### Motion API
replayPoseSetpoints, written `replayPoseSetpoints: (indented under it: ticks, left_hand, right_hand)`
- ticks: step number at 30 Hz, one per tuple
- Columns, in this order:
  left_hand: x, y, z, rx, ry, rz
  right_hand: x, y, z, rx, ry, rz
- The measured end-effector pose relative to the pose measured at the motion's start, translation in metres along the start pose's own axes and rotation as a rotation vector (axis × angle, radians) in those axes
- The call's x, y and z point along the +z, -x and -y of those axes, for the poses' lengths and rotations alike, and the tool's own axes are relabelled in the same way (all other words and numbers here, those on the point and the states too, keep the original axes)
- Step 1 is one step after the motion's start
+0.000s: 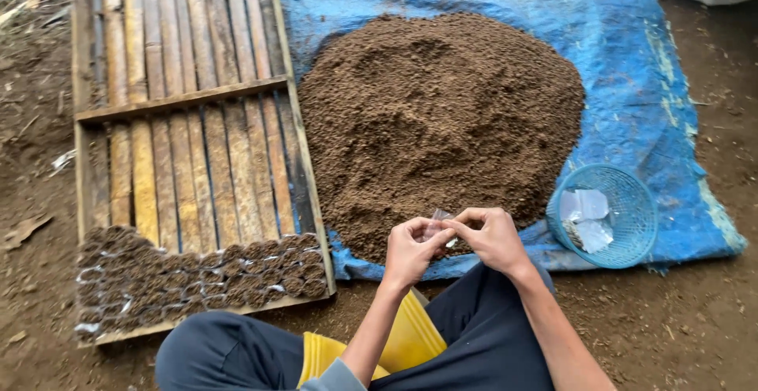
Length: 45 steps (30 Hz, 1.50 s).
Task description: The person places small white pieces into small plastic bags filled with dark substrate and then arranges the bags into a wooden tray.
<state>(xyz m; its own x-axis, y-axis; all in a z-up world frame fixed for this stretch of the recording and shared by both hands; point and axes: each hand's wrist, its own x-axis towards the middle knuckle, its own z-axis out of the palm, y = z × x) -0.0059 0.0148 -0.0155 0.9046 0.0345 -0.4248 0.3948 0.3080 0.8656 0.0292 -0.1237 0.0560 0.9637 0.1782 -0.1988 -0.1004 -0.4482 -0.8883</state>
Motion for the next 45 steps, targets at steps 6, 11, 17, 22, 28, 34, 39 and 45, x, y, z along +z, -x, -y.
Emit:
replayPoseSetpoints:
  ticks: [6,11,17,22,28,34,39,45]
  left_hand:
    - [-0.035,0.006,0.0,0.069,0.077,-0.052]
    - [-0.041,0.019,-0.026,0.087,0.099,-0.076]
    - [-0.048,0.017,-0.032,0.081,0.089,-0.17]
    - [-0.013,-0.002,-0.012,0.048,0.028,-0.048]
    - [0.042,0.0,-0.026,0.02,-0.145,0.102]
    - [0.064,-0.004,-0.019,-0.042,-0.148,0.155]
    - [0.1,-0.012,-0.003,-0.008,-0.086,0.185]
    - [0.136,-0.008,-0.014,0.001,-0.177,0.228]
  right_hand:
    - [0.04,-0.009,-0.016,0.027,-0.209,0.061]
    - [0.051,-0.01,-0.006,0.031,-0.301,0.056]
    - [0.014,-0.009,0.001,0.017,-0.228,-0.182]
    - [-0.062,-0.015,-0.08,0.091,0.031,-0.481]
    - [-0.134,-0.026,-0.17,0.303,0.449,-0.682]
    - [-0.137,-0.031,-0.173,0.555,0.542,-0.471]
    - [-0.14,-0.022,-0.183,0.4,0.267,-0.6]
    - [-0.144,-0.003,-0.133,0.399,0.337,-0.585]
